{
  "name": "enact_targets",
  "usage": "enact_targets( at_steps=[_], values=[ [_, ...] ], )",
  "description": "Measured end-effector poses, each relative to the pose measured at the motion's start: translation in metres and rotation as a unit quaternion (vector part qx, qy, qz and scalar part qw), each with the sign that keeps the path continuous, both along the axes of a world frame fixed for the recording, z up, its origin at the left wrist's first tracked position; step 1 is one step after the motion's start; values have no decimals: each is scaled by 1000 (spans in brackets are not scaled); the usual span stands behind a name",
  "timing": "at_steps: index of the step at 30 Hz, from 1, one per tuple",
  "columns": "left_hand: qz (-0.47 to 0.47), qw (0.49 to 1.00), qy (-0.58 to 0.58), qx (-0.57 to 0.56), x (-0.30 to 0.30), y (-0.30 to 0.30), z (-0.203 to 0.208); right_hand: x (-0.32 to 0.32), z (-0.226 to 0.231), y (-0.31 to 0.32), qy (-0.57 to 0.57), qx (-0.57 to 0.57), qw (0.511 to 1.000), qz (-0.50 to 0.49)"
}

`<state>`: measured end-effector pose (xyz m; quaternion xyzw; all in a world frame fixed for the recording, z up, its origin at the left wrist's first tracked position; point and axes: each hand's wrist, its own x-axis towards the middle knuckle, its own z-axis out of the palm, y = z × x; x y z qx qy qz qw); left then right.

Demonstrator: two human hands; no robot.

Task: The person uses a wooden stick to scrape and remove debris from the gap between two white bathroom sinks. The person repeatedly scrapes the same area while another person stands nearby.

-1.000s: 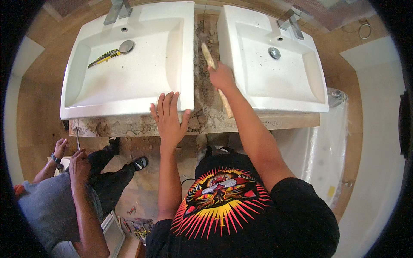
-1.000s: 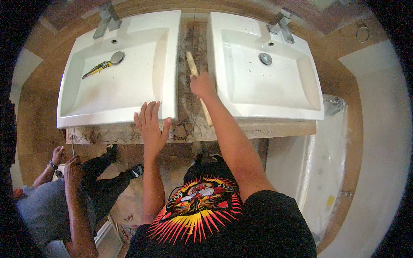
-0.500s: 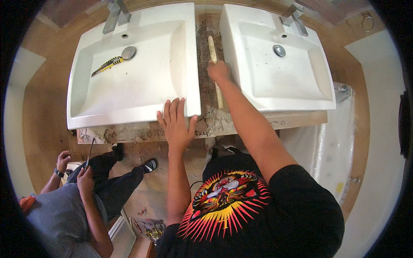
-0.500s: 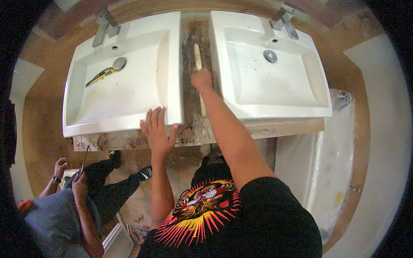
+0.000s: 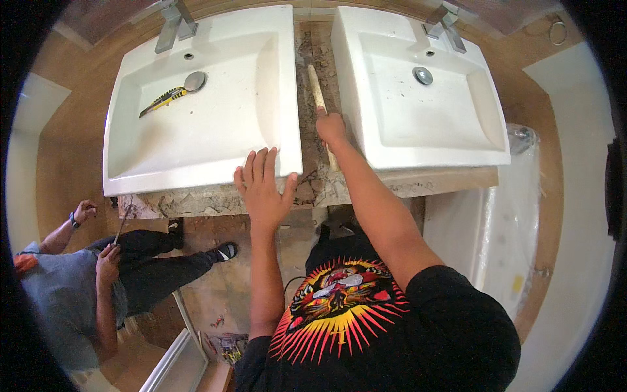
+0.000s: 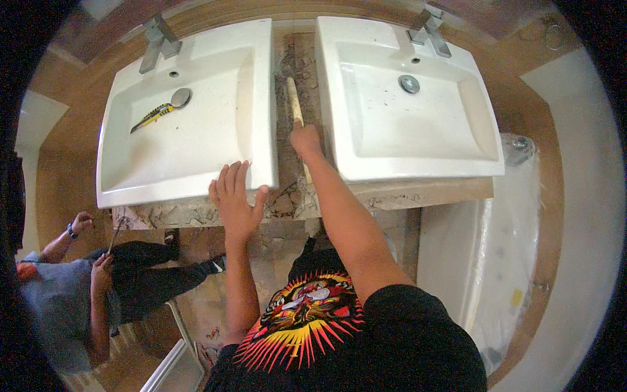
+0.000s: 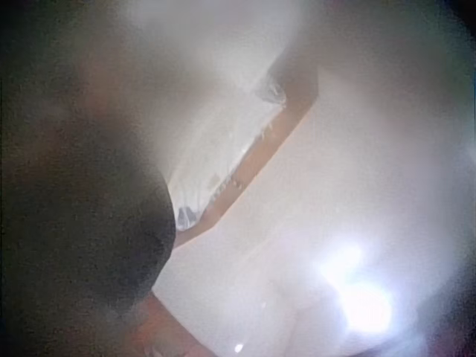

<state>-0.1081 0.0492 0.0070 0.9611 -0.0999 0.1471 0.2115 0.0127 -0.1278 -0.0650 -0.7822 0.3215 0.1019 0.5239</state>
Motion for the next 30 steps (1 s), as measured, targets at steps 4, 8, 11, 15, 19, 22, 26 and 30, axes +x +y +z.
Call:
enact_targets(
  at_steps=[4,8,11,15,19,22,26,30],
  values=[
    [19,1000,-6,-23,33,25,11,5,-14,-2,-4,53,998,-13],
    [5,995,-100,-11,63,47,9,11,-34,3,-36,-6,999,-32],
    [34,996,-52,66,68,45,4,14,-44,4,-37,24,999,-3],
    [54,997,-13,54,66,40,6,11,-30,6,-68,-21,997,-9],
    [34,998,-8,56,66,44,9,10,23,8,-35,10,999,-25],
    [-21,998,-7,56,65,49,10,23,63,6,-142,-18,990,-23],
    [-93,993,13,66,62,53,15,41,69,-1,-234,-96,967,-18],
    [-119,989,28,82,62,55,24,31,25,13,-160,-213,964,-7]
  ],
)
